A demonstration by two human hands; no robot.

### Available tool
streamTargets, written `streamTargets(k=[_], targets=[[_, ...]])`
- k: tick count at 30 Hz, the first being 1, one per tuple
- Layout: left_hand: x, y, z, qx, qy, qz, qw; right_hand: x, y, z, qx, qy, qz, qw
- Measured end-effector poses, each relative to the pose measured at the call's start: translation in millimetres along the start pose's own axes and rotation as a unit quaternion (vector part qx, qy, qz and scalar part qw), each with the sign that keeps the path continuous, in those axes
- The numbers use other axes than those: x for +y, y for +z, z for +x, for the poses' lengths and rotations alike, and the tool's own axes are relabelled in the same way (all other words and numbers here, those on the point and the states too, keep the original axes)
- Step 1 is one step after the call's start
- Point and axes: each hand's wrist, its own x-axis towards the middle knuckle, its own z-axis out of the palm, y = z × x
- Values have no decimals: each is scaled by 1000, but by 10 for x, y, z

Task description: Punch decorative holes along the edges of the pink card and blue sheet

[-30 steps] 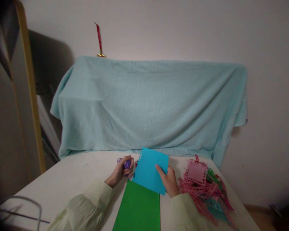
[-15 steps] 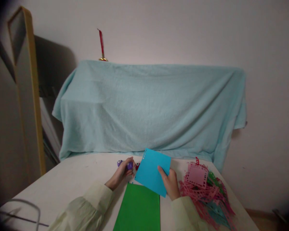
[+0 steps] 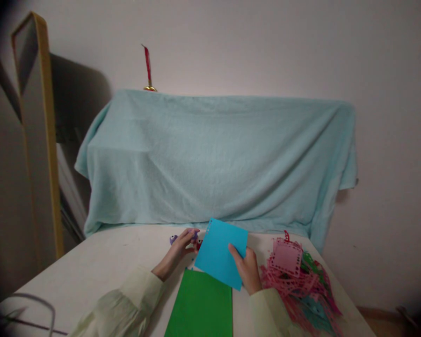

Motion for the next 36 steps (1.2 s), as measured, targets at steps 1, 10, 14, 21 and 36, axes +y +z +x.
streamTargets(k=[1, 10, 14, 21, 36], targets=[[24, 25, -26, -8, 2, 12, 1000, -3, 1, -2, -2, 1, 0, 1000], [146, 96, -93, -25, -4, 62, 998, -47, -2, -23, -33, 0, -6, 999], [175, 102, -100, -28, -18, 74, 997, -47, -2, -24, -47, 4, -5, 999], [145, 83, -86, -27, -7, 78, 997, -29, 0, -19, -45, 18, -24, 999], [50, 71, -60, -23, 11, 53, 998, -57, -3, -28, -71, -3, -6, 997]])
